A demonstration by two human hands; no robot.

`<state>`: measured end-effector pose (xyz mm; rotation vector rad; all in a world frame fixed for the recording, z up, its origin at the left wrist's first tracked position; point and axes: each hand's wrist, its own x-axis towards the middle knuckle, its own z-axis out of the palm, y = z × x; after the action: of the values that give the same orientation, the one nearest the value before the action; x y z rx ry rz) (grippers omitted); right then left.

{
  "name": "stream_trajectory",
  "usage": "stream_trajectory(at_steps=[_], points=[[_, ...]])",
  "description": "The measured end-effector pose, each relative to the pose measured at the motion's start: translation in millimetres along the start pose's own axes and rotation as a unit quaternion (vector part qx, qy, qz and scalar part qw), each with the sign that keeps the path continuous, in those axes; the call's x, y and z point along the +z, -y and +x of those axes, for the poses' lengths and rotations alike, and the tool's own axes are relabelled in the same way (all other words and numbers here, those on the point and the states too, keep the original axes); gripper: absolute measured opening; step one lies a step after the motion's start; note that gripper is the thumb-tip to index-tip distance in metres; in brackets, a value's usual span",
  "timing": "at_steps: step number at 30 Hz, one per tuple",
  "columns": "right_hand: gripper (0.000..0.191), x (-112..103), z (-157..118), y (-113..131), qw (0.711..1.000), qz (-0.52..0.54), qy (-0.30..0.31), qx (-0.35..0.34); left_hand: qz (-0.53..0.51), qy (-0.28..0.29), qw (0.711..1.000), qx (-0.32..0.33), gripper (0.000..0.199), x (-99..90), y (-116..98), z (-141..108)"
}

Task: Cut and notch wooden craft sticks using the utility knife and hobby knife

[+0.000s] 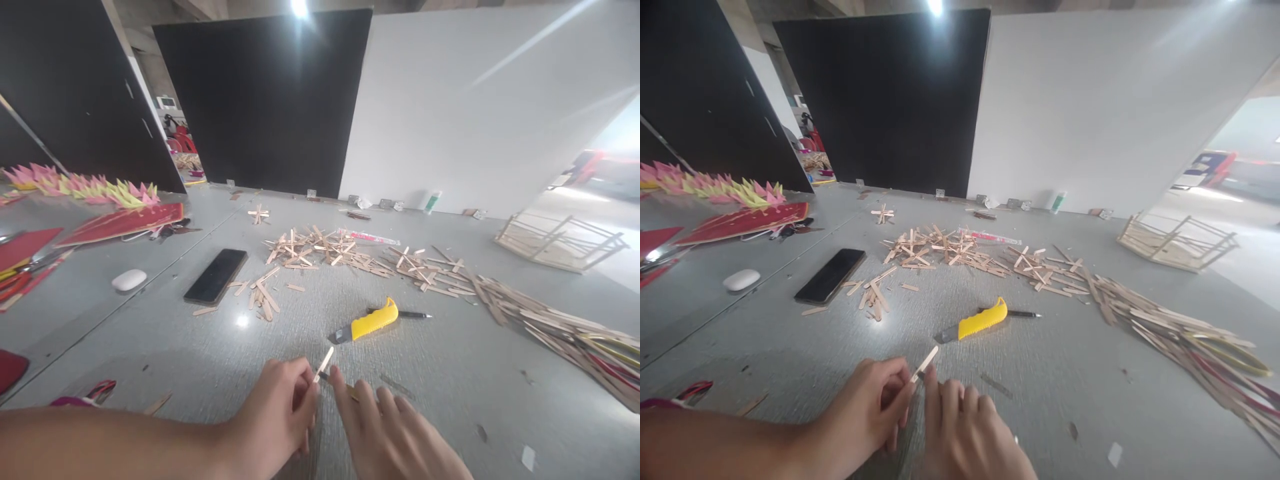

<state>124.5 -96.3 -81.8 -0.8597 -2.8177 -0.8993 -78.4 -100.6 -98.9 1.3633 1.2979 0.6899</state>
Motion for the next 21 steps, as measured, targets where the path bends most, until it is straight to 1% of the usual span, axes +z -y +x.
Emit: stream_trajectory(at_steps=[2, 3, 5, 6, 7, 8, 10, 11, 13, 14, 16, 18, 20, 21], points=[[0.058, 10.5, 3.7, -16.7, 0.996, 0.086, -0.007, -0.004, 0.004, 0.005, 1.000, -0.001, 0.033, -0.4, -0.1, -0.4], [0.057, 16.2, 6.9, -26.3, 0.992, 0.125, -0.008, -0.002, 0.007, 0.006, 1.000, -0.001, 0.032, -0.5, -0.1, -0.3], [0.048, 25.3, 14.0, -42.5, 0.983, 0.181, -0.004, 0.000, 0.022, 0.007, 1.000, 0.001, 0.031, -0.6, -0.3, 0.3], [0.044, 27.8, 16.7, -46.9, 0.981, 0.192, 0.000, -0.001, 0.032, 0.006, 0.999, 0.004, 0.031, -0.5, -0.5, 0.8], [0.043, 28.6, 18.2, -47.9, 0.981, 0.193, 0.004, -0.004, 0.038, 0.003, 0.999, 0.007, 0.031, -0.3, -0.7, 1.1], [0.046, 27.7, 18.1, -45.2, 0.982, 0.190, 0.004, -0.006, 0.038, 0.000, 0.999, 0.006, 0.031, 0.0, -0.8, 1.3], [0.056, 21.8, 13.4, -31.3, 0.986, 0.166, -0.004, -0.003, 0.028, -0.001, 1.000, 0.004, 0.031, 1.0, 0.1, 1.0], [0.057, 17.7, 9.6, -22.4, 0.991, 0.132, -0.010, -0.002, 0.029, -0.001, 1.000, 0.007, 0.031, 1.5, 1.2, 0.4], [0.047, 11.2, 2.7, -8.7, 0.999, 0.040, -0.026, -0.013, 0.060, -0.001, 0.998, 0.024, 0.033, 2.3, 4.9, -1.2], [0.042, 10.2, 0.5, -6.5, 0.999, 0.010, -0.036, -0.026, 0.081, -0.001, 0.996, 0.032, 0.033, 2.4, 7.0, -1.9], [0.040, 14.3, -0.3, -12.9, 0.997, 0.002, -0.055, -0.056, 0.113, -0.003, 0.993, 0.033, 0.033, 1.4, 10.2, -2.0], [0.041, 24.5, 2.1, -28.6, 0.993, 0.041, -0.078, -0.080, 0.125, -0.004, 0.992, 0.033, 0.032, -1.7, 10.1, 0.5], [0.041, 34.3, 4.7, -41.9, 0.990, 0.048, -0.095, -0.090, 0.132, -0.010, 0.990, 0.045, 0.033, -6.5, 6.2, 5.2], [0.043, 36.9, 5.4, -44.3, 0.990, 0.045, -0.098, -0.088, 0.134, -0.014, 0.990, 0.049, 0.034, -9.0, 3.5, 7.9]])
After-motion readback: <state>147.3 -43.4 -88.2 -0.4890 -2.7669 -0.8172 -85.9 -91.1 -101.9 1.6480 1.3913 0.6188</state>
